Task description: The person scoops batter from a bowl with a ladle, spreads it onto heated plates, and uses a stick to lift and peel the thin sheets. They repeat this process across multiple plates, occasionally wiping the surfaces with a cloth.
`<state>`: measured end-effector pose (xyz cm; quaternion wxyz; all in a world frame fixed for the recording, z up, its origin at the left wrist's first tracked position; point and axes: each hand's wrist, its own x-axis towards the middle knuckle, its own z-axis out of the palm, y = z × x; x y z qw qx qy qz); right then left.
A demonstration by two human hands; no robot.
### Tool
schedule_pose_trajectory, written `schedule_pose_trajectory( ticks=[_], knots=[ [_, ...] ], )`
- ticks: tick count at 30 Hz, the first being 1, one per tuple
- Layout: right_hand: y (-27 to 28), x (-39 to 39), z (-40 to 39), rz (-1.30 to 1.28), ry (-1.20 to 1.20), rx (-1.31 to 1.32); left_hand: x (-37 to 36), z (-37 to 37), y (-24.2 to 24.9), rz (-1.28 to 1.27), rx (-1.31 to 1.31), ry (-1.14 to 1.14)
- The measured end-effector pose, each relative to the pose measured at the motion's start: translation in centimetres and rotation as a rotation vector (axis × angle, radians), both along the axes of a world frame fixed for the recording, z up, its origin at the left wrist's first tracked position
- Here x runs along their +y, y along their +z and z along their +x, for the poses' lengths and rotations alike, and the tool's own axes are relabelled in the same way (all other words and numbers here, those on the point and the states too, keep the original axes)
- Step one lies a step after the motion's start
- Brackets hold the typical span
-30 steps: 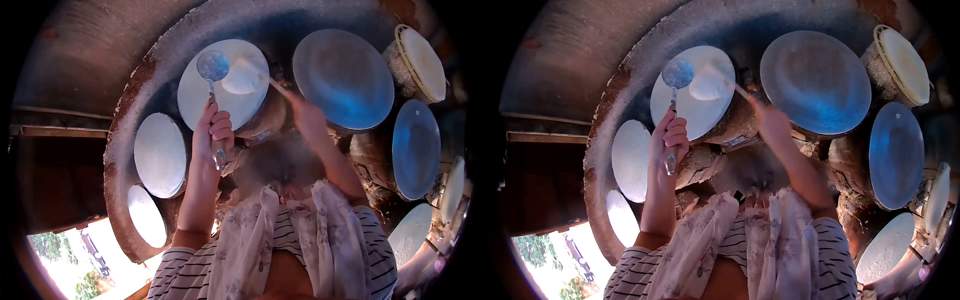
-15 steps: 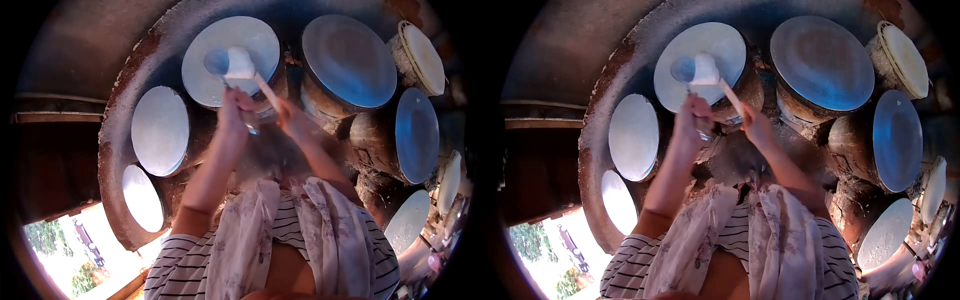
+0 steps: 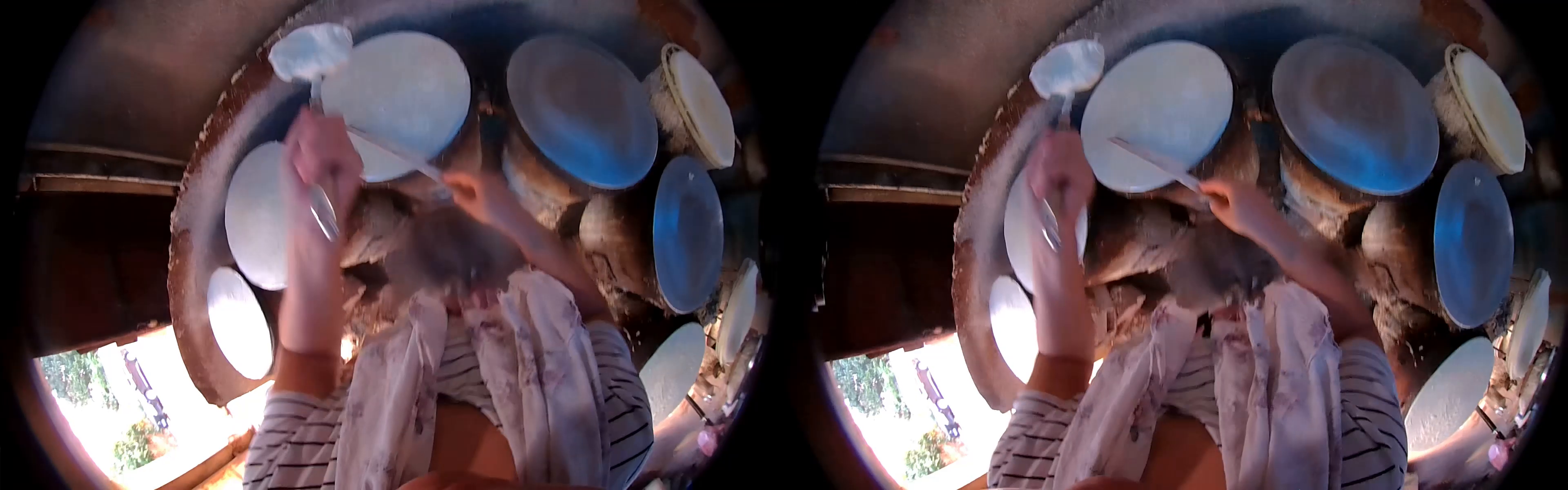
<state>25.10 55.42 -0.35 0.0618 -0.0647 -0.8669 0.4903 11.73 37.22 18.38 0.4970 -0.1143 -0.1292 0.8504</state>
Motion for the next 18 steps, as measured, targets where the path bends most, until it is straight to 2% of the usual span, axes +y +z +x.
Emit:
schedule_pose_trajectory(
  ticks=[1,2,4,5,6,7,9,10,11,12,13,14,16,17,18],
  knots=[
    [0.5,0.8,-0.6,-0.064,-0.038,0.006,0.7,-0.1,2.4,-0.061,-0.155,0.103],
    [1.3,2.1,-1.5,-0.109,-0.085,0.038,0.4,0.0,2.5,-0.091,-0.157,0.103],
    [-0.4,2.6,0.3,-0.019,-0.132,-0.005,0.7,0.2,3.4,-0.138,-0.139,0.088],
    [-0.7,1.2,2.8,-0.083,-0.099,-0.012,0.3,1.3,2.1,-0.136,0.084,-0.017],
    [-1.0,-0.2,5.3,-0.148,-0.069,-0.021,0.7,3.6,1.4,-0.203,0.403,-0.002],
    [-1.3,-1.6,7.8,-0.213,-0.039,-0.031,1.5,5.6,1.4,-0.278,0.442,0.015],
    [-1.6,-1.7,12.7,-0.180,-0.108,0.027,2.8,7.0,2.3,-0.259,0.426,-0.122],
    [-1.3,-1.8,15.2,-0.166,-0.155,0.035,4.0,7.2,3.0,-0.160,0.356,-0.232],
    [1.2,-0.3,16.5,-0.202,-0.412,-0.226,5.0,7.3,3.5,-0.072,0.284,-0.345],
    [2.1,2.2,18.0,-0.214,-0.619,-0.242,7.0,7.7,3.7,0.094,0.203,-0.511],
    [3.0,4.6,19.5,-0.240,-0.830,-0.242,9.3,8.4,3.6,0.166,0.091,-0.574],
    [2.2,6.8,21.1,-0.232,-0.987,0.023,11.8,8.9,3.7,0.236,-0.008,-0.641],
    [3.5,10.4,22.5,-0.207,-1.114,0.085,17.1,9.6,2.4,0.171,-0.026,-0.704],
    [2.3,11.9,23.1,-0.364,-1.167,0.127,19.9,10.1,0.9,0.153,-0.007,-0.775],
    [2.9,12.4,22.8,-0.387,-1.229,0.196,22.3,11.2,-0.5,0.126,-0.014,-0.800]
  ],
)
